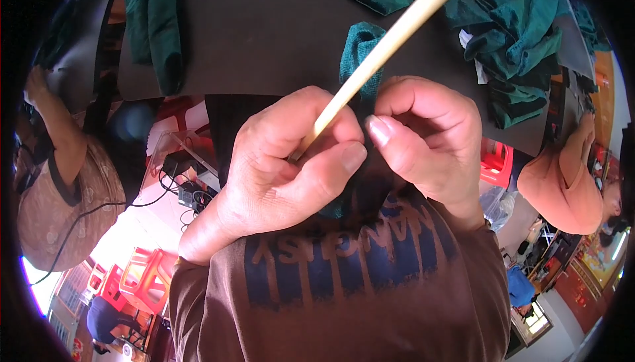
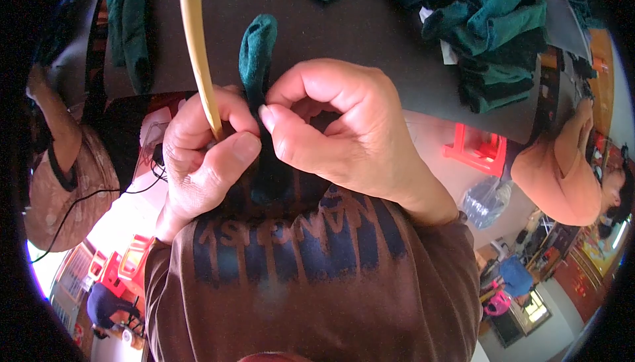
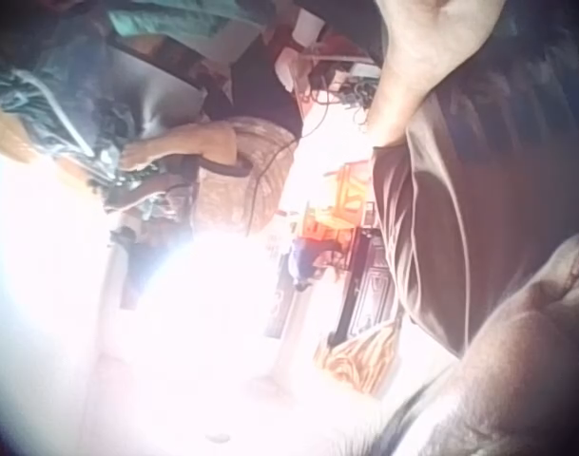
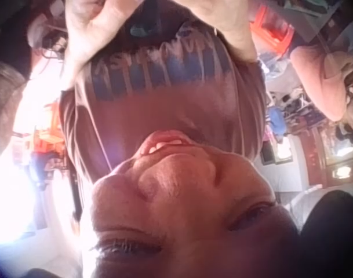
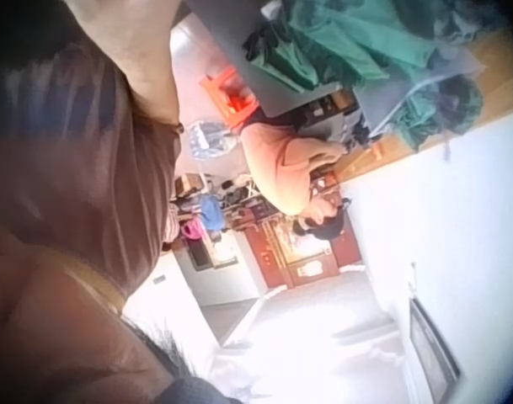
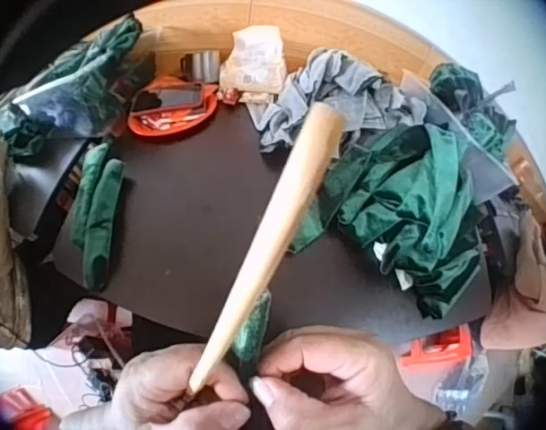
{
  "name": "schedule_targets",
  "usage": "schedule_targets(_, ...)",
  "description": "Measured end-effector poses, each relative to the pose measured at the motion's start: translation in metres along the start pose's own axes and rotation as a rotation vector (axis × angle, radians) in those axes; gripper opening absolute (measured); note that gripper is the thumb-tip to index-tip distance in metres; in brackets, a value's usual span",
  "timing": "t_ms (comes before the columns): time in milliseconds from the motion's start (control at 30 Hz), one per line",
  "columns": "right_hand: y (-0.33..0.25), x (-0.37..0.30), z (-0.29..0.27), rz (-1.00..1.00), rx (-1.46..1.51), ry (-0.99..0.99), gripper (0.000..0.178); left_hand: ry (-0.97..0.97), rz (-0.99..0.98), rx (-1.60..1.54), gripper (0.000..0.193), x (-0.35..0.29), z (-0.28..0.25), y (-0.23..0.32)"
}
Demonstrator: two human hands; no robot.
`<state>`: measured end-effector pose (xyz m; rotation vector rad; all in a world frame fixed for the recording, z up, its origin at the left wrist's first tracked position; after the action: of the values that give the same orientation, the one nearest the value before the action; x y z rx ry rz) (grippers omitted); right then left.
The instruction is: Turning green fabric pieces inside out using a wooden stick.
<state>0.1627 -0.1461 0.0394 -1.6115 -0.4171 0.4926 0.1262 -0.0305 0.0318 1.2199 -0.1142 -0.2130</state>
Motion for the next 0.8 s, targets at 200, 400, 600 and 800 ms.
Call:
schedule_targets(200, -0.002, 0.0, -0.007, -0.03, -0.033, 0.067, 0.005, 0.153, -0.099, -0.133, 0.008, -0.002, -0.008, -0.01)
schedule_targets(400, -0.006, 0.002, -0.006, -0.099, -0.011, 0.041, 0.004, 0.16, -0.1, -0.138, 0.011, 0.0, -0.009, -0.011)
schedule_targets(600, -0.014, 0.004, -0.002, -0.214, -0.253, 0.034, 0.007, 0.239, -0.058, 0.143, 0.011, -0.003, -0.015, -0.003)
schedule_targets(800, -0.024, 0.005, 0.003, -0.366, -0.449, 0.079, 0.013, 0.286, 0.092, 0.441, 0.01, 0.002, -0.017, 0.004)
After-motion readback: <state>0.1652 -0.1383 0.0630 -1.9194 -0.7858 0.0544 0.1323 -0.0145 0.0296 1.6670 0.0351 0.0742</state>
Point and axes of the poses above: each hand's wrist, its own x-axis towards the middle knuckle, its own z-axis out of the palm, y = z × x, the point moved 8 cm from there along x, towards the middle knuckle, and after that the axes turned 8 degrees about -x, right-handed, at the moved point
